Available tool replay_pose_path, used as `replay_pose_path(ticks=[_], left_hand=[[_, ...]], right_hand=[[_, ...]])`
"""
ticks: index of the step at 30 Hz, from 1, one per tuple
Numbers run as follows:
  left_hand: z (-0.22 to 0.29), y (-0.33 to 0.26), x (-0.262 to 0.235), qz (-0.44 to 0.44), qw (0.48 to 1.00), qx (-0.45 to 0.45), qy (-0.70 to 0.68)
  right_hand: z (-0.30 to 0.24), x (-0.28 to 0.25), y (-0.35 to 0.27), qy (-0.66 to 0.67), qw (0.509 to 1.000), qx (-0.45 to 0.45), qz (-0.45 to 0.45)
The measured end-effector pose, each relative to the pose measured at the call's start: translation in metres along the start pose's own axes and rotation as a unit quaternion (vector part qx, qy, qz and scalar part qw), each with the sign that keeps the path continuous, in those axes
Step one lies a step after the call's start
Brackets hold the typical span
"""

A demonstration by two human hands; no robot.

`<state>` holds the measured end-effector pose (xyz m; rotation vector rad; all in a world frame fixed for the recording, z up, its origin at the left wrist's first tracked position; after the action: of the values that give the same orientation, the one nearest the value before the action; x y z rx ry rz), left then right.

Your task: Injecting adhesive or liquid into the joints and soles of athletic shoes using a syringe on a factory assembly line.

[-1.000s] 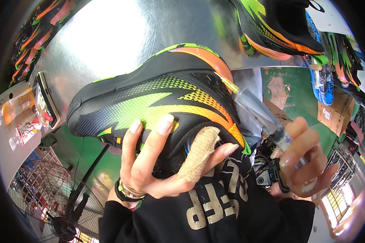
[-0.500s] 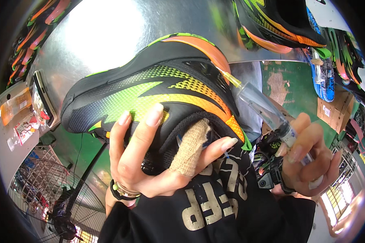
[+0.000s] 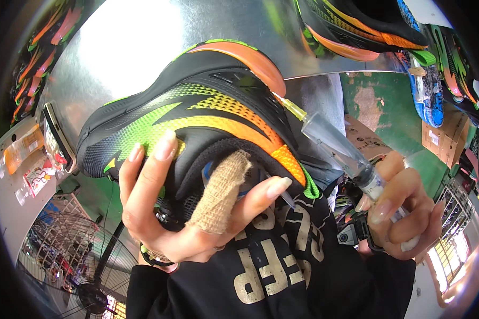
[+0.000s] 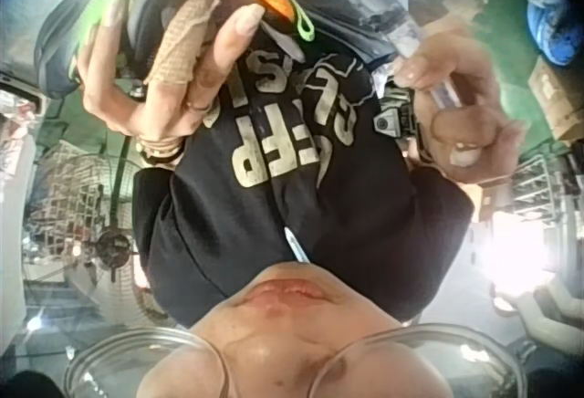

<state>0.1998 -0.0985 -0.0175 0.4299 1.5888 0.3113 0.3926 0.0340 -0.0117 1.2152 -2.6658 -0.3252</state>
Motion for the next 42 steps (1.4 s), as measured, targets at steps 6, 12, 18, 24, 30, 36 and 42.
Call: replay_pose_path(ticks=[6,12,18,24,30,36,42], left_hand=[[-0.006,0.013,0.007,0.089,0.995,0.022,-0.044],[-0.028,0.050,-0.006,-0.131,0.983,-0.075,-0.105],[-0.061,0.079,0.005,-0.190,0.964,-0.114,-0.145],[-0.061,0.081,0.012,-0.202,0.968,-0.107,-0.108],[-0.059,0.092,0.011,-0.203,0.943,-0.225,-0.136],[-0.078,0.095,0.013,-0.217,0.928,-0.249,-0.173],[-0.109,0.088,0.015,-0.240,0.906,-0.309,-0.160]], right_hand=[[0.007,0.000,0.003,0.045,0.999,-0.010,-0.003],[0.021,0.004,0.012,0.078,0.996,-0.048,-0.009],[0.035,0.008,0.025,0.080,0.993,-0.084,0.017],[0.039,0.013,0.027,0.040,0.995,-0.086,0.039],[0.038,0.015,0.029,0.013,0.994,-0.104,0.037],[0.038,0.028,0.034,-0.002,0.991,-0.122,0.060],[0.031,0.042,0.036,0.005,0.993,-0.087,0.082]])
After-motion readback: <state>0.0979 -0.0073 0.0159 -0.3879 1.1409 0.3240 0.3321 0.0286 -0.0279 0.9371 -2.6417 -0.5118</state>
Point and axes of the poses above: each hand's wrist, its own y-axis towards the middle knuckle, its own x-axis out of the palm, z = x × y, the point moved 4 cm from there along y, towards the middle knuckle, and after that the axes turned 8 degrees about -x, right-handed, at the moved point
